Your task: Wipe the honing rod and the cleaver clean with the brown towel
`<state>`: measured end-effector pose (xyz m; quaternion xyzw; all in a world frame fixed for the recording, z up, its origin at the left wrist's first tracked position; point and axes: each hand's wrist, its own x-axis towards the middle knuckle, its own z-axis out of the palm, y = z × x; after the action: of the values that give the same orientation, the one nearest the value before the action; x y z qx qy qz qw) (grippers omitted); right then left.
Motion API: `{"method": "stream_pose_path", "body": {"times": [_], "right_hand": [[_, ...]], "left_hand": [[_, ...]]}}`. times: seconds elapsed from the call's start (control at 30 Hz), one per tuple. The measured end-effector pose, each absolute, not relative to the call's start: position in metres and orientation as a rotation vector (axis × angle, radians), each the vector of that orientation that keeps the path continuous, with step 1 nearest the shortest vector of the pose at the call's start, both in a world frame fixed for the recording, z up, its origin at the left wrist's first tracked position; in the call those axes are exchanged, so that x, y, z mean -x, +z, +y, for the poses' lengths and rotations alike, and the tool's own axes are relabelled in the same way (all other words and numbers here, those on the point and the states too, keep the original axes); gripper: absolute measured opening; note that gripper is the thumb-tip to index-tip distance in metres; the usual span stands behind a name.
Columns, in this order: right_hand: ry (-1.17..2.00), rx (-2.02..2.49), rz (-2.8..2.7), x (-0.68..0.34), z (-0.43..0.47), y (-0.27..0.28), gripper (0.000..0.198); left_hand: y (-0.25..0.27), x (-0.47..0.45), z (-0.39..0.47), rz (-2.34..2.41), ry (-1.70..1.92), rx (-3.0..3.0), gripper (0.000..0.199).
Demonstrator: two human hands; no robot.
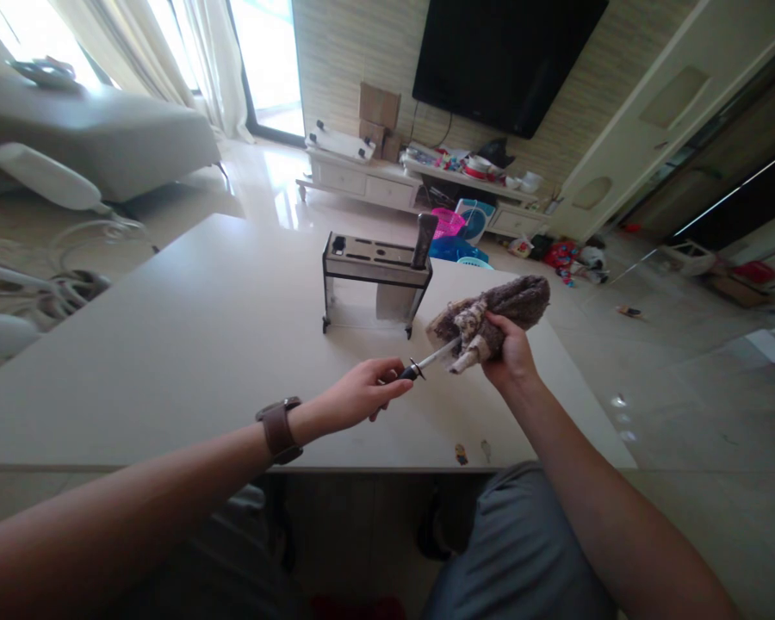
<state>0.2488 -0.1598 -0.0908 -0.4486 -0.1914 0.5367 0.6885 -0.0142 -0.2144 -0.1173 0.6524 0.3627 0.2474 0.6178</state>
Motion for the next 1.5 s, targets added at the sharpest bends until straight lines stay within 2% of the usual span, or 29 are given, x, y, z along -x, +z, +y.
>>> {"method": "stream_pose_path", "body": {"times": [0.3, 0.57, 0.7, 0.87, 1.1, 1.3, 1.5], "right_hand": [[1.147, 1.022, -0.376, -0.249, -0.161, -0.079, 0.016], [1.311, 1.108, -0.447, -0.223, -0.175, -0.095, 0.016], [1.373, 1.08, -0.51, -0.194, -0.192, -0.106, 0.024], [1.456, 1.1, -0.584, -0.173, -0.204, -0.118, 0.025], [1.338, 1.099, -0.564, -0.196, -0.181, -0.119, 0.026], [1.21, 1.069, -0.487, -0.237, -0.156, -0.106, 0.016], [1.122, 1.033, -0.481, -0.27, -0.143, -0.103, 0.013]], "left_hand": [[-0.118, 0.016, -0.217, 0.854, 0.605, -1.52, 0.03], [-0.12, 0.013, -0.217, 0.89, 0.653, -1.526, 0.03], [-0.122, 0.012, -0.216, 0.887, 0.687, -1.505, 0.032], [-0.128, 0.012, -0.214, 0.906, 0.7, -1.498, 0.038], [-0.12, 0.01, -0.215, 0.897, 0.671, -1.485, 0.033], [-0.115, 0.012, -0.219, 0.914, 0.612, -1.525, 0.032], [-0.114, 0.012, -0.222, 0.906, 0.589, -1.542, 0.032]]}}
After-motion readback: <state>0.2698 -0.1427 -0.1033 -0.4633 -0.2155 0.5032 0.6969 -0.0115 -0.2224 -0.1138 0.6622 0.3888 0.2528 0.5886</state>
